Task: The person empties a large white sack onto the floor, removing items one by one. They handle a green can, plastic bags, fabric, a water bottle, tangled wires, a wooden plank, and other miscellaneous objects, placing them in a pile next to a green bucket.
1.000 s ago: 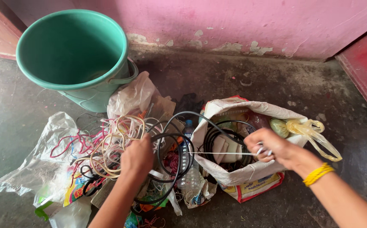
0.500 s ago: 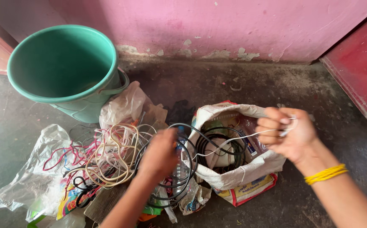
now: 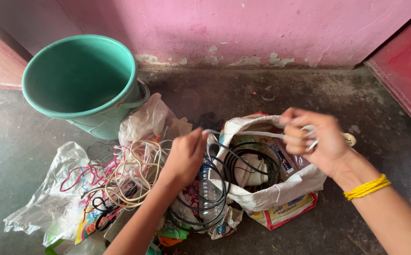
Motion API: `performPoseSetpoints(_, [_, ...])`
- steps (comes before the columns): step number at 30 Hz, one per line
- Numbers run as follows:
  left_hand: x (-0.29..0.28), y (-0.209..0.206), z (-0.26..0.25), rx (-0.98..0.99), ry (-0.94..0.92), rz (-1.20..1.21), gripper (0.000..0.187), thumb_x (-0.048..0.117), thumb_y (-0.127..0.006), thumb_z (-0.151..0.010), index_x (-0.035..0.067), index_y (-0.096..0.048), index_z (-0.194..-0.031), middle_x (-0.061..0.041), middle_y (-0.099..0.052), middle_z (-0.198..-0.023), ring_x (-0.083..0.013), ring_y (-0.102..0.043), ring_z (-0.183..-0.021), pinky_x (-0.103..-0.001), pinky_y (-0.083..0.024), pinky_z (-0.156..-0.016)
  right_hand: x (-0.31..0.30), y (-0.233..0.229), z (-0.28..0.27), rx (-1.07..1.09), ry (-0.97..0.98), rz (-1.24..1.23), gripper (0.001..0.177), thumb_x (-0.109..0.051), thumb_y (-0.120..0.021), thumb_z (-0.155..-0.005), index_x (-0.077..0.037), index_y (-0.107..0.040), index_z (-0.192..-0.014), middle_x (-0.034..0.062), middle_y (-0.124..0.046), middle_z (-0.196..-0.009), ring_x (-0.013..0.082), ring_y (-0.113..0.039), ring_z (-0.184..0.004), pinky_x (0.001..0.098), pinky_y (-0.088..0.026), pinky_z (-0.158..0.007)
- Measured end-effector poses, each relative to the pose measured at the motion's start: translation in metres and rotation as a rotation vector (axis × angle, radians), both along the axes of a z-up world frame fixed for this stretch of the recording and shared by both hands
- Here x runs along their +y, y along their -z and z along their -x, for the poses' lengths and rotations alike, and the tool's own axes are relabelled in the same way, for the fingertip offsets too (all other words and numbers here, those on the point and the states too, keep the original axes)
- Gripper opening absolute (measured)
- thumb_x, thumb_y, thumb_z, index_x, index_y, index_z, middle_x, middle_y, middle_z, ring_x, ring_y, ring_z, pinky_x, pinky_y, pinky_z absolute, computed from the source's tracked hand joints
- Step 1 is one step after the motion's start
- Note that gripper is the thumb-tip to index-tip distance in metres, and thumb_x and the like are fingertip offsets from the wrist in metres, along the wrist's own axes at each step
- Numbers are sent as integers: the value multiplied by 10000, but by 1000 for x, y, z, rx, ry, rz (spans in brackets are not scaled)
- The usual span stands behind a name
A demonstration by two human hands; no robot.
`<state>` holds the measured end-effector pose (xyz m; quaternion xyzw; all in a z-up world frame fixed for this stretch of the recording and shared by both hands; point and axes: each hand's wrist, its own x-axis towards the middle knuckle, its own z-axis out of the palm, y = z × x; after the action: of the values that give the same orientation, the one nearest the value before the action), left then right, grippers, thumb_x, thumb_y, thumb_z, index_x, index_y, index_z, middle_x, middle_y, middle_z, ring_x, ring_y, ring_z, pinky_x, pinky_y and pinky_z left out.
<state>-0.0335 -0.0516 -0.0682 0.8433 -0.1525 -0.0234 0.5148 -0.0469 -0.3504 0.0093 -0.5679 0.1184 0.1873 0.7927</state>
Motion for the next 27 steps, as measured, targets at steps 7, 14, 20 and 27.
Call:
performPoseSetpoints(7, [-54, -35, -10, 495, 262, 800, 355, 314, -435, -1096, 93, -484, -823, 38, -460, -714, -87, -401, -628, -275, -380, -579, 52, 49, 23, -122, -558, 533, 522, -480, -803, -849, -247, -512, -1214, -34, -437, -704, 100, -414, -613, 263, -362, -549])
performPoseSetpoints(14, [-28, -23, -31, 373, -42, 695, 259, 264, -447, -1068, 62, -530, -928, -31, -542, -789, -145, -575, -727, -298, -509, -665, 35, 86, 21, -120, -495, 550, 488, -621, -537, -908, -172, -688, -792, -54, -580, -739, 71, -539, -686, 231, -489, -661])
performPoseSetpoints(20, [-4, 4, -15, 583, 26, 121, 344, 185, -564, -963, 122, -551, -1302, -58, -720, -1159, -192, -723, -964, -346, -594, -778, -62, 115, 8, 94, -58, 888, 391, -419, -519, -1011, -89, -718, -949, 10, -598, -752, 143, -580, -668, 328, -539, -647])
performPoseSetpoints(27, [-14, 34, -9, 560, 106, 83, 389, 182, -595, -928, 101, -574, -1307, -94, -761, -1150, -185, -739, -987, -343, -564, -831, -108, 146, 0, 81, -83, 1577, 500, -322, -654, -980, -71, -598, -1409, 157, -802, -932, 179, -744, -704, 340, -570, -712])
